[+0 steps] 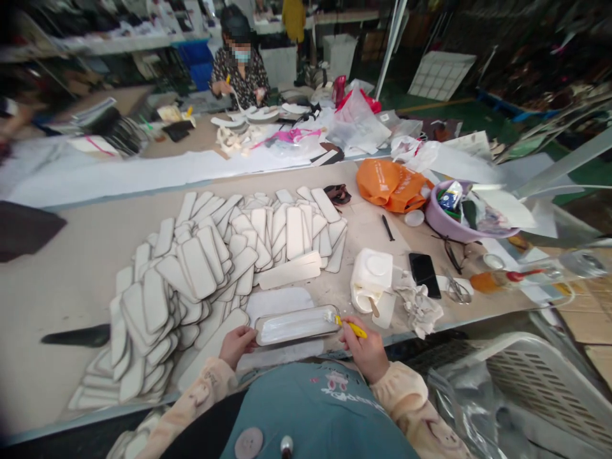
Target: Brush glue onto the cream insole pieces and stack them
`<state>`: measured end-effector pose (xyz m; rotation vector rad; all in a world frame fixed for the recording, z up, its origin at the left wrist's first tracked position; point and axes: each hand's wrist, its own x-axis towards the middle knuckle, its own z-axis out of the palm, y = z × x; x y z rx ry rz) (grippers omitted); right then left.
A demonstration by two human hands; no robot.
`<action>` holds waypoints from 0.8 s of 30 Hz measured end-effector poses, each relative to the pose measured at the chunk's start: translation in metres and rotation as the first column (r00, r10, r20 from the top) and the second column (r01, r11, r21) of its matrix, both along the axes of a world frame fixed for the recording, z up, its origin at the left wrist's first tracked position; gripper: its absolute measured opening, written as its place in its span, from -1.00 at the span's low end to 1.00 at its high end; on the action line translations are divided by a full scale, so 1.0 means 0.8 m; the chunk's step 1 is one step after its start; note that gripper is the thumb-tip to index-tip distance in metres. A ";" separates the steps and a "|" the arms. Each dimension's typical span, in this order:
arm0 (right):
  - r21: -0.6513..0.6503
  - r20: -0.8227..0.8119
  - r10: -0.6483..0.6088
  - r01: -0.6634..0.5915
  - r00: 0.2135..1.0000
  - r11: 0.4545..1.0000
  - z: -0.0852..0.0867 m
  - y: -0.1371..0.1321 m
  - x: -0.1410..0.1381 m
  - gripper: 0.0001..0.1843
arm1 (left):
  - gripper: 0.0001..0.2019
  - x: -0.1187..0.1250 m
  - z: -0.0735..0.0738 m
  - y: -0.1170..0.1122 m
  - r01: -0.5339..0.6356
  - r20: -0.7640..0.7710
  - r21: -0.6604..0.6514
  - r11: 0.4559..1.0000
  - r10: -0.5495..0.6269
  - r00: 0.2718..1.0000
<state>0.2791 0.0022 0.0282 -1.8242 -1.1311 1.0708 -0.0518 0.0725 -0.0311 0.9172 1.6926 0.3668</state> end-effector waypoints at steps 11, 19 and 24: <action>0.081 -0.358 -0.347 0.399 0.867 0.913 0.043 -0.015 0.040 -0.77 | -0.76 -0.017 0.031 0.111 0.383 -0.528 0.171 0.908 -0.243 0.813; 0.032 -0.484 -0.528 0.617 0.697 0.786 0.051 -0.034 0.060 -0.77 | -0.77 0.023 -0.015 0.187 0.515 -0.618 0.098 0.852 -0.353 0.703; 0.013 -0.515 -0.589 0.692 0.623 0.722 0.055 -0.046 0.065 -0.73 | -0.74 0.020 -0.026 0.186 0.515 -0.610 0.083 0.853 -0.366 0.703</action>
